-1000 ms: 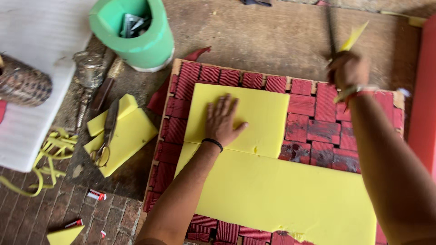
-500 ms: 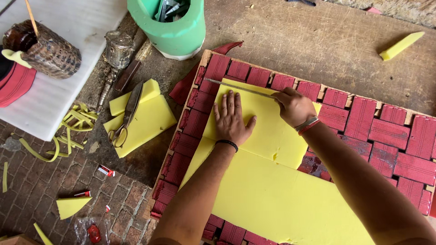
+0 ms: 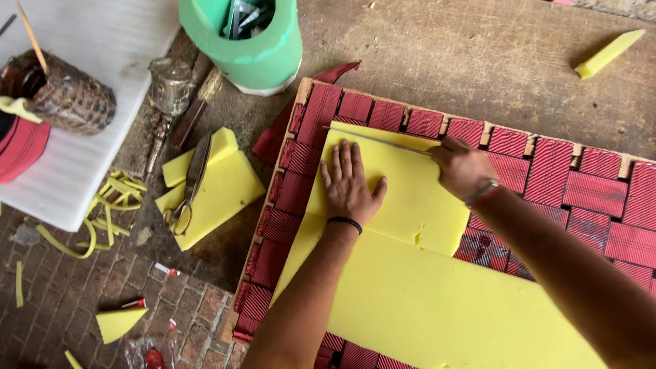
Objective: The person applies dark adhesive to a woven red seat base using a brush, then places and cuts yellow foam pieces to fit the base. The person uses a serrated knife to trim the foam and arranges the pieces on the seat.
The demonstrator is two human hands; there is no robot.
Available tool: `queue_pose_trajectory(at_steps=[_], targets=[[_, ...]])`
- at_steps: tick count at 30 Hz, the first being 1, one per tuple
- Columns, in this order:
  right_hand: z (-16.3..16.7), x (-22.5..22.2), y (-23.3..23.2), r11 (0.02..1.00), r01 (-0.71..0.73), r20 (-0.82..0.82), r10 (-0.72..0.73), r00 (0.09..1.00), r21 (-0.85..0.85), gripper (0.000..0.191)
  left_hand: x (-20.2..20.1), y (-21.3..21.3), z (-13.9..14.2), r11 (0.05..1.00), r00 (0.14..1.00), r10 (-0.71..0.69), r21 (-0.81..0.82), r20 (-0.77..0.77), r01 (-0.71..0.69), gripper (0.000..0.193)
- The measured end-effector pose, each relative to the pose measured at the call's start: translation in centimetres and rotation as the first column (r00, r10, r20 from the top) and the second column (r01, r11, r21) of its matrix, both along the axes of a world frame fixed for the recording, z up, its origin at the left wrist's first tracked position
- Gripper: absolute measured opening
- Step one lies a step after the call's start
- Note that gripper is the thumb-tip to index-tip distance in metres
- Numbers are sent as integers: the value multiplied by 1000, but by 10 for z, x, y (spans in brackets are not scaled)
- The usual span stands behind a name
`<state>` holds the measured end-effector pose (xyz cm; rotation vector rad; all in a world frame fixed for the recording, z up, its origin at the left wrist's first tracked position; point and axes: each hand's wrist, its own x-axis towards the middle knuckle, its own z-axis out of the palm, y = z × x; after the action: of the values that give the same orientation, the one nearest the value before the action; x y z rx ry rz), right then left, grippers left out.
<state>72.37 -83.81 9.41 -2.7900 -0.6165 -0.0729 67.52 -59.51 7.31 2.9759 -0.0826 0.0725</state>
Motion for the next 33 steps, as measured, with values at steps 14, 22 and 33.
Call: queue_pose_trajectory(at_steps=[14, 22, 33], targets=[[-18, -87, -257, 949, 139, 16, -140, 990, -284, 39, 6, 9, -5, 999, 997, 1, 33, -80, 1, 95], [34, -92, -200, 896, 393, -81, -416, 906, -206, 36, 11, 8, -7, 996, 995, 27, 90, -97, -18, 97], [3, 35, -48, 896, 412, -312, -444, 840, -167, 38, 10, 6, 1, 1000, 995, 25, -16, -101, -27, 96]])
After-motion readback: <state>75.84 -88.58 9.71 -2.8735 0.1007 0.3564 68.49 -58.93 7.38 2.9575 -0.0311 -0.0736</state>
